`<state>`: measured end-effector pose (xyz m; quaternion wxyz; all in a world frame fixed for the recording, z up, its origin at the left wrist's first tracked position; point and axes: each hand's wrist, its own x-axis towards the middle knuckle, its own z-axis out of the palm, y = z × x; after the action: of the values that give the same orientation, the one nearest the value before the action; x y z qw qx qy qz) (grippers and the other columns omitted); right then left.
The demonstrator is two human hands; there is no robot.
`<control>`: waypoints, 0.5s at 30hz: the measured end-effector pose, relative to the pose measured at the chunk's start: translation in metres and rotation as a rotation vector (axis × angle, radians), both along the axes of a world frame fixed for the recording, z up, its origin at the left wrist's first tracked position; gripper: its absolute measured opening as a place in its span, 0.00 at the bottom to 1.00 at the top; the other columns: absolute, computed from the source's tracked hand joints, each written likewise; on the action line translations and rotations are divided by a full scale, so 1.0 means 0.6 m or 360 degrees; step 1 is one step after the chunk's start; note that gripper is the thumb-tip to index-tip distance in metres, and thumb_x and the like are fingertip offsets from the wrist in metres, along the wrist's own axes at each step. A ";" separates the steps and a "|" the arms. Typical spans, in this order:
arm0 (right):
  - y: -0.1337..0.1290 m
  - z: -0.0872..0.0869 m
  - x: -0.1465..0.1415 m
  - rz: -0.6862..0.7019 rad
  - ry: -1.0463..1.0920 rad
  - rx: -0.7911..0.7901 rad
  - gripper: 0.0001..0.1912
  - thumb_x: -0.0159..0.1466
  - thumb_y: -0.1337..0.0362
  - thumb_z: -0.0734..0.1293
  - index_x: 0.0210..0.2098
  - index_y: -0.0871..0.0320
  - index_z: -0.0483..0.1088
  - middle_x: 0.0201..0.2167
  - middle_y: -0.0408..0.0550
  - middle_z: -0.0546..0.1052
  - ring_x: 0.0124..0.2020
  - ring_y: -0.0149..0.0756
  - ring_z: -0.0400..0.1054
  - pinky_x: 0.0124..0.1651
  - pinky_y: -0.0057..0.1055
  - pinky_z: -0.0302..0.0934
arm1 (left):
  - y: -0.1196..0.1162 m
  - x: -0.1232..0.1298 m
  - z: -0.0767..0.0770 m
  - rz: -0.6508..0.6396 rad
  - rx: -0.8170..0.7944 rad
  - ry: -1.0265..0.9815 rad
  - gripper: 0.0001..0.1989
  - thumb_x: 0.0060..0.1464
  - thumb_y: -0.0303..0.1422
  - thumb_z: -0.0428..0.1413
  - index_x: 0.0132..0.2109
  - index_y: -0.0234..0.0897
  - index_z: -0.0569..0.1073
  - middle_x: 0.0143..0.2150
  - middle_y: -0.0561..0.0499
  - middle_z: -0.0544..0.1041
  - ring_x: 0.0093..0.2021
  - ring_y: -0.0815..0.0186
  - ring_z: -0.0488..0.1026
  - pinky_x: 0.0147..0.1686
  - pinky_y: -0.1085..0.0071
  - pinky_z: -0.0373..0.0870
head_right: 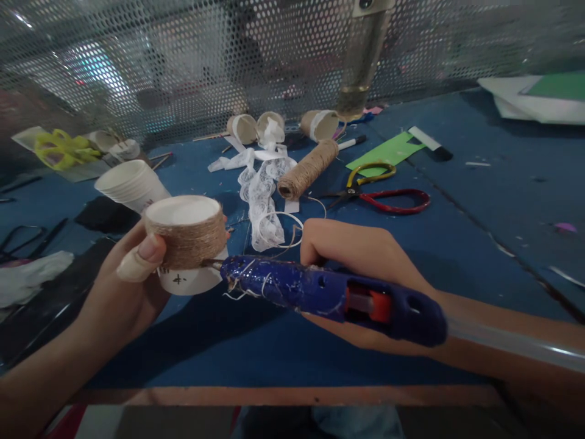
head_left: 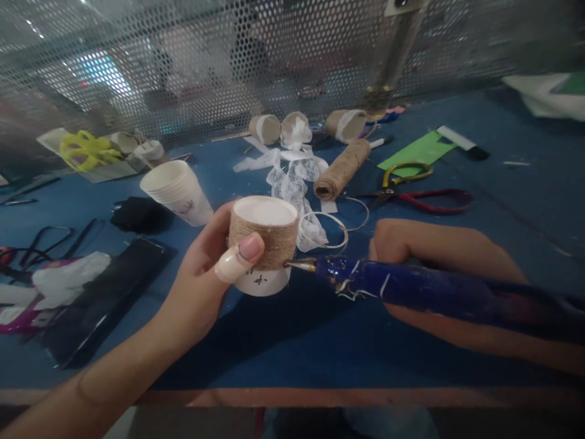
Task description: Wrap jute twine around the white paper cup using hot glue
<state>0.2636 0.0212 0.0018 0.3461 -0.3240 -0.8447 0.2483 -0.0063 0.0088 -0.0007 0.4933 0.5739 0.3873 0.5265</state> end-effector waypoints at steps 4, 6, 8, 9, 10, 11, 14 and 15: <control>-0.002 0.004 0.000 -0.0006 -0.0020 -0.0017 0.13 0.61 0.65 0.67 0.27 0.51 0.57 0.24 0.36 0.64 0.22 0.30 0.57 0.26 0.34 0.51 | 0.001 0.003 0.002 -0.0010 -0.0032 -0.0026 0.17 0.59 0.46 0.60 0.52 0.46 0.79 0.51 0.49 0.79 0.51 0.58 0.74 0.49 0.65 0.71; -0.002 0.006 -0.001 -0.0009 -0.0026 -0.0023 0.14 0.61 0.65 0.67 0.26 0.51 0.56 0.23 0.36 0.65 0.22 0.31 0.57 0.26 0.34 0.51 | 0.001 0.003 0.001 -0.0013 -0.0069 -0.0063 0.19 0.58 0.48 0.60 0.52 0.46 0.78 0.50 0.48 0.79 0.50 0.57 0.75 0.47 0.66 0.72; -0.001 0.005 -0.001 -0.0002 -0.0016 -0.0018 0.14 0.61 0.65 0.67 0.26 0.51 0.56 0.23 0.36 0.65 0.22 0.31 0.57 0.26 0.34 0.51 | 0.000 0.003 0.000 -0.0018 -0.0136 -0.0110 0.20 0.58 0.49 0.60 0.53 0.46 0.78 0.49 0.48 0.80 0.50 0.56 0.76 0.43 0.67 0.73; -0.001 0.005 -0.001 0.0008 -0.0007 -0.0026 0.14 0.61 0.65 0.67 0.27 0.51 0.56 0.24 0.36 0.65 0.22 0.30 0.58 0.26 0.34 0.51 | 0.000 0.002 0.000 -0.0014 -0.0166 -0.0134 0.21 0.58 0.50 0.59 0.54 0.45 0.78 0.48 0.47 0.80 0.49 0.56 0.77 0.41 0.67 0.74; 0.000 0.004 -0.001 0.0014 0.0003 -0.0034 0.13 0.61 0.66 0.67 0.27 0.51 0.57 0.24 0.36 0.65 0.22 0.30 0.58 0.26 0.34 0.52 | -0.001 0.002 0.000 -0.0010 -0.0193 -0.0153 0.21 0.58 0.50 0.59 0.53 0.45 0.78 0.48 0.47 0.80 0.49 0.56 0.77 0.39 0.68 0.74; 0.000 0.003 -0.001 0.0016 0.0014 -0.0041 0.13 0.60 0.67 0.67 0.27 0.51 0.57 0.24 0.35 0.65 0.22 0.29 0.58 0.26 0.33 0.52 | -0.001 0.002 0.000 -0.0005 -0.0213 -0.0168 0.21 0.58 0.50 0.59 0.53 0.45 0.78 0.47 0.48 0.80 0.48 0.56 0.77 0.38 0.69 0.74; 0.001 0.001 -0.002 -0.0006 0.0030 -0.0027 0.13 0.60 0.67 0.67 0.27 0.52 0.57 0.23 0.34 0.65 0.21 0.28 0.58 0.25 0.33 0.51 | -0.001 0.004 0.005 0.0007 -0.0255 -0.0210 0.20 0.58 0.50 0.59 0.51 0.44 0.80 0.47 0.48 0.81 0.46 0.58 0.78 0.38 0.70 0.76; 0.001 0.001 -0.002 -0.0014 0.0030 -0.0019 0.13 0.60 0.67 0.67 0.26 0.52 0.57 0.23 0.34 0.65 0.21 0.28 0.58 0.25 0.33 0.51 | -0.001 0.005 0.006 0.0007 -0.0266 -0.0218 0.21 0.58 0.50 0.59 0.50 0.43 0.80 0.48 0.47 0.81 0.46 0.58 0.78 0.38 0.69 0.76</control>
<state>0.2626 0.0220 0.0026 0.3532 -0.3274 -0.8385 0.2549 -0.0031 0.0080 0.0031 0.5637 0.4925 0.3966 0.5314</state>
